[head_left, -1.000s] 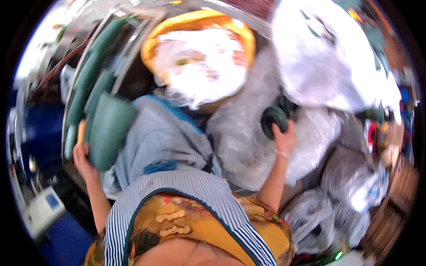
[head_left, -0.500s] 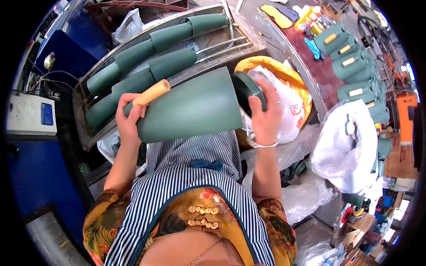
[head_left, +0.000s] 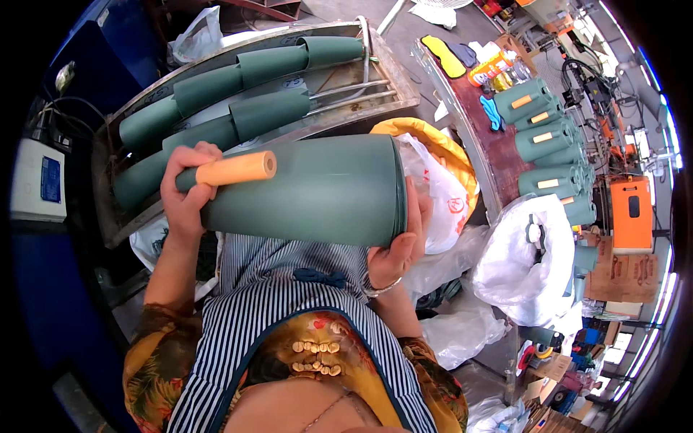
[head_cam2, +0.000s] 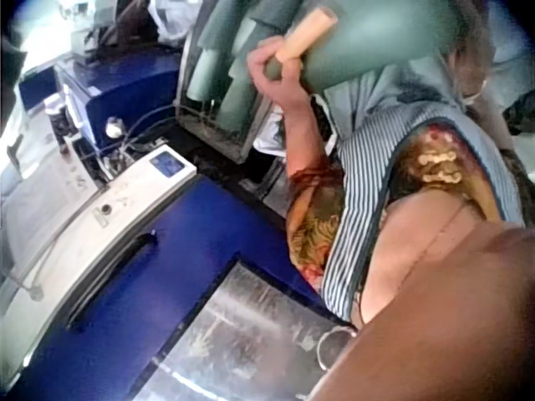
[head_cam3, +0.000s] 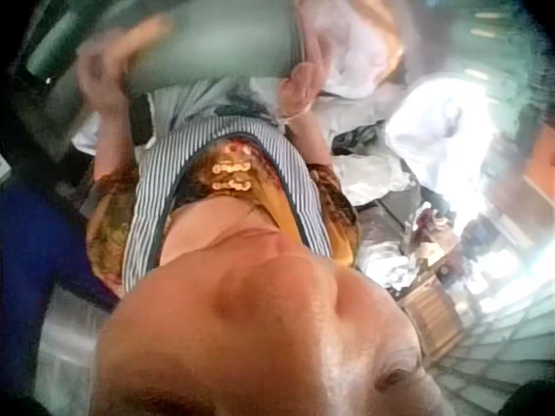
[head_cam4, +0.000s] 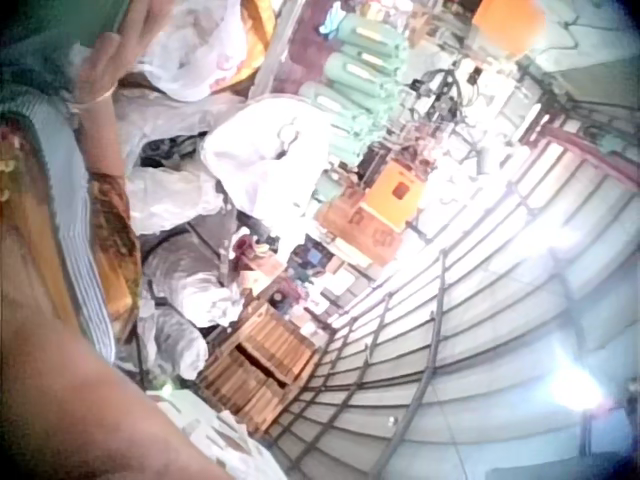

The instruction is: The person assembles green cylindrical components by inserting a wooden handle into a side opening and a white circular ring into the base before placing them on a metal rack.

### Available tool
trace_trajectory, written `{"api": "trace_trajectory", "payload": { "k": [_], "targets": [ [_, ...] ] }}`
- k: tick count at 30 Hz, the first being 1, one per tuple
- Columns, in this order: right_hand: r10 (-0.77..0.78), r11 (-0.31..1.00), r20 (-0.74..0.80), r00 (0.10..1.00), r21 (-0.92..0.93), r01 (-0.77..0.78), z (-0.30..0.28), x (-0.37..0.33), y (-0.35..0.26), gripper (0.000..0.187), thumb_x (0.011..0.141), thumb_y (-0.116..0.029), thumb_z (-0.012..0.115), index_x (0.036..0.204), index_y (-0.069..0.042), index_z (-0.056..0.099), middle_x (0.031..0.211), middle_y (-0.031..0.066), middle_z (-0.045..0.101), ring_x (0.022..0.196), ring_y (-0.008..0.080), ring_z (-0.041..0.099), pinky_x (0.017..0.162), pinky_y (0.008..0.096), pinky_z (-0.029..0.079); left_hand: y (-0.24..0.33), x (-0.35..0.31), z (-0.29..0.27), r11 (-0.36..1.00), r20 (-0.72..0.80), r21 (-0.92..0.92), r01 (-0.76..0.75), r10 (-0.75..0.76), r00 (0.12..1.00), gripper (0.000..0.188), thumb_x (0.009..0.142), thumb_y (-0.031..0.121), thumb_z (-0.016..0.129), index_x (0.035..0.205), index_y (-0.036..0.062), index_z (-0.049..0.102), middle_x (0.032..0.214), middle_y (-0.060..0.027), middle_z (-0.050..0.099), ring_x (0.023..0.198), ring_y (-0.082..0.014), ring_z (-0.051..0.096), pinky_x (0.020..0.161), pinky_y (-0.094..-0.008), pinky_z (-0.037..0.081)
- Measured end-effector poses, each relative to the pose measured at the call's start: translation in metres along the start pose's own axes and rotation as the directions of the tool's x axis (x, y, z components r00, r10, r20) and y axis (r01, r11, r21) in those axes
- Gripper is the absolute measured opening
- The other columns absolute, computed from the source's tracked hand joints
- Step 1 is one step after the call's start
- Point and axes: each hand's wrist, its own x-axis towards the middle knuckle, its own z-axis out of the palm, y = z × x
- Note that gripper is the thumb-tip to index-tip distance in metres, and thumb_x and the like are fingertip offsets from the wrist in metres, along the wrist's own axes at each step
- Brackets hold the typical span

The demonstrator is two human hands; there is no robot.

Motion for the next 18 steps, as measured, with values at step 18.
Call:
{"api": "trace_trajectory", "payload": {
  "k": [18],
  "targets": [
    [-0.086, 0.986, 0.004, 0.996, -0.146, 0.085, -0.055, -0.001, 0.003, 0.070, 0.099, -0.047, 0.029, 0.130, 0.013, 0.049, 0.107, 0.0146, 0.054, 0.091, 0.0209, 0.049, 0.083, 0.0324, 0.039, -0.010, 0.021, 0.050, 0.983, 0.056, -0.147, 0.106, -0.099, 0.993, 0.033, 0.088, 0.027, 0.066, 0.105, 0.0012, 0.053, 0.087, -0.0074, 0.055, 0.067, -0.0078, 0.041, 0.067, -0.0218, 0.036]
  ]
}}
